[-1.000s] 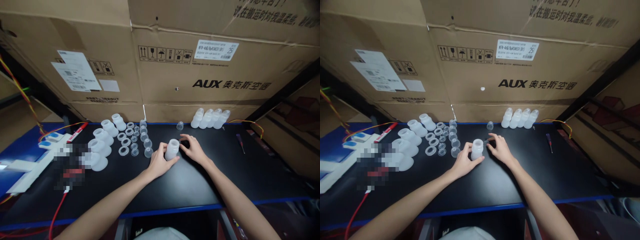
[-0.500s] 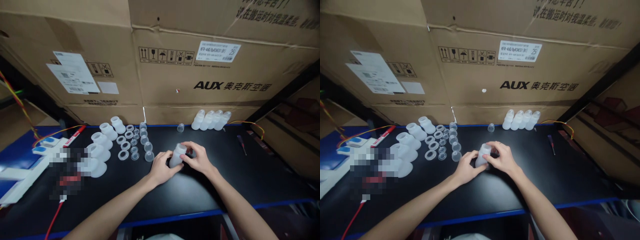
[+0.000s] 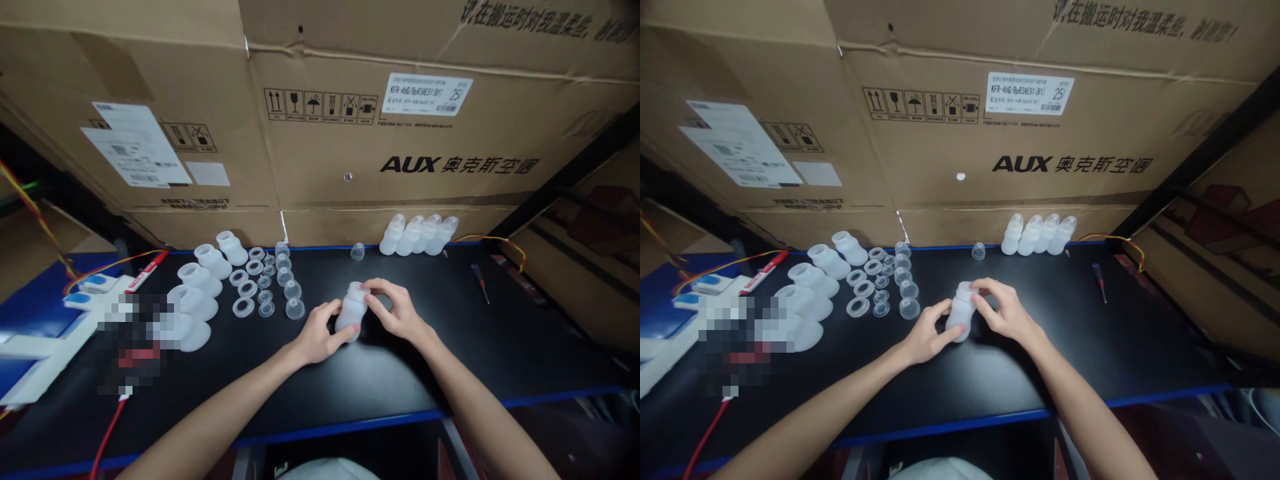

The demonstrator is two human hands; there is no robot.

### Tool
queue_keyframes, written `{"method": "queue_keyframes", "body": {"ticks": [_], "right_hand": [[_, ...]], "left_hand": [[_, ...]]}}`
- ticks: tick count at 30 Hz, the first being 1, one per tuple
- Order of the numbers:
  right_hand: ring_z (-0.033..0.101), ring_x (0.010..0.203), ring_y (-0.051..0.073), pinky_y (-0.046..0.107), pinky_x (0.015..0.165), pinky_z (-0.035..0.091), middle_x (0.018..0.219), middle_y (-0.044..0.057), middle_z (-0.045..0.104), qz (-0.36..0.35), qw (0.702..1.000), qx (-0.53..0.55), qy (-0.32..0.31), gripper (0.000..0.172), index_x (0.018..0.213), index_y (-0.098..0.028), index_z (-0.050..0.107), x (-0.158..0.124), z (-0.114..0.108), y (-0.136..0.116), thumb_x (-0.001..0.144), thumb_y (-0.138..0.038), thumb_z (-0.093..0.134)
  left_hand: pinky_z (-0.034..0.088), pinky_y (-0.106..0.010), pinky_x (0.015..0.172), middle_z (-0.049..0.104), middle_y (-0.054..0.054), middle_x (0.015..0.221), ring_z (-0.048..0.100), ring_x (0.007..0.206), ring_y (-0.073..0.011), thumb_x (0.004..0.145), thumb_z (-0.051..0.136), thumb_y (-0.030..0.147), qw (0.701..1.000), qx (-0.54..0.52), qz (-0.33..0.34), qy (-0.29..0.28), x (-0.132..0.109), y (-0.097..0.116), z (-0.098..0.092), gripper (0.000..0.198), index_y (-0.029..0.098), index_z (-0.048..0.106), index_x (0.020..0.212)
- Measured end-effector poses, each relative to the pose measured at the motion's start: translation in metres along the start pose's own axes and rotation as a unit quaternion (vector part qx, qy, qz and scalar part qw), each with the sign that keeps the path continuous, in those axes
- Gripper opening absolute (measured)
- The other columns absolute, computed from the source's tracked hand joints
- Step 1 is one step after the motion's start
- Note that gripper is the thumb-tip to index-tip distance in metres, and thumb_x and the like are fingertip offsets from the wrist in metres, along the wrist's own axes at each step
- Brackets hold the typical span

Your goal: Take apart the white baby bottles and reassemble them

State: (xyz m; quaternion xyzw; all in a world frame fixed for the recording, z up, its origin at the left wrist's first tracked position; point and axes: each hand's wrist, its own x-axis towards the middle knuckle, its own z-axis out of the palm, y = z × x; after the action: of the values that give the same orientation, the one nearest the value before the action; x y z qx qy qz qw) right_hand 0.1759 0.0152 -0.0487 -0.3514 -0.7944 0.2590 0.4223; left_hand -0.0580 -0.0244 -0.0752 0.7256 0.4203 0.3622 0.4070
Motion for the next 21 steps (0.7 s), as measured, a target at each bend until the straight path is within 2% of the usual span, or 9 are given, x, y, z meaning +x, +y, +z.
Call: {"method": "queue_keyframes", "body": {"ticks": [3, 5, 11, 16, 19, 21], "right_hand": [[0.077, 0.109, 0.026, 0.042, 0.095, 0.064, 0.127, 0.012, 0.076, 0.032, 0.997, 0.058, -0.033, 0.037, 0.142, -0.025, 0.06, 0.0, 0.0, 0.003, 0.109, -0.044, 0.059], [0.075, 0.115, 0.028, 0.043, 0.098, 0.063, 0.132, 0.014, 0.074, 0.032, 0.996, 0.081, -0.032, 0.046, 0.147, -0.026, 0.055, -0.001, 0.002, 0.004, 0.107, -0.047, 0.063], [0.074, 0.098, 0.025, 0.039, 0.088, 0.061, 0.116, 0.011, 0.074, 0.026, 0.995, 0.095, -0.012, 0.071, 0.144, -0.025, 0.058, 0.001, 0.009, 0.005, 0.089, -0.062, 0.084], [0.073, 0.09, 0.024, 0.038, 0.084, 0.061, 0.107, 0.008, 0.073, 0.028, 0.992, 0.123, -0.014, 0.075, 0.136, -0.024, 0.065, 0.005, 0.004, 0.009, 0.083, -0.072, 0.085], [0.073, 0.09, 0.025, 0.039, 0.085, 0.061, 0.104, 0.009, 0.074, 0.028, 0.991, 0.13, -0.002, 0.074, 0.132, -0.024, 0.068, 0.007, -0.001, 0.01, 0.084, -0.078, 0.081], [0.073, 0.092, 0.026, 0.041, 0.088, 0.061, 0.107, 0.01, 0.075, 0.004, 0.991, 0.13, 0.006, 0.079, 0.134, -0.024, 0.069, 0.007, -0.001, 0.007, 0.083, -0.083, 0.078]], "left_hand": [[0.05, -0.037, 0.084, 0.075, -0.006, 0.097, 0.066, 0.089, -0.0247, 0.092, 0.071, 0.05, 1.0, 0.02, -0.009, 0.021, 0.0, -0.001, 0.001, 0.031, 0.02, 0.067, 0.101], [0.051, -0.038, 0.086, 0.076, -0.006, 0.1, 0.067, 0.093, -0.0259, 0.09, 0.075, 0.05, 0.999, 0.041, -0.01, 0.032, 0.0, -0.001, 0.003, 0.033, 0.021, 0.069, 0.104], [0.053, -0.046, 0.098, 0.079, -0.007, 0.115, 0.071, 0.105, -0.0294, 0.087, 0.083, 0.045, 0.992, 0.1, 0.055, 0.058, -0.004, -0.003, 0.01, 0.039, 0.023, 0.071, 0.117], [0.055, -0.047, 0.1, 0.078, -0.01, 0.125, 0.073, 0.111, -0.0301, 0.091, 0.081, 0.042, 0.983, 0.123, 0.1, 0.095, -0.006, -0.006, 0.011, 0.042, 0.022, 0.068, 0.126], [0.056, -0.046, 0.101, 0.077, -0.01, 0.131, 0.074, 0.115, -0.0299, 0.091, 0.083, 0.04, 0.977, 0.128, 0.106, 0.137, -0.005, -0.009, 0.011, 0.048, 0.023, 0.065, 0.132], [0.056, -0.046, 0.102, 0.077, -0.01, 0.132, 0.074, 0.116, -0.0304, 0.09, 0.084, 0.042, 0.975, 0.137, 0.099, 0.146, -0.004, -0.011, 0.011, 0.05, 0.024, 0.065, 0.133]]}}
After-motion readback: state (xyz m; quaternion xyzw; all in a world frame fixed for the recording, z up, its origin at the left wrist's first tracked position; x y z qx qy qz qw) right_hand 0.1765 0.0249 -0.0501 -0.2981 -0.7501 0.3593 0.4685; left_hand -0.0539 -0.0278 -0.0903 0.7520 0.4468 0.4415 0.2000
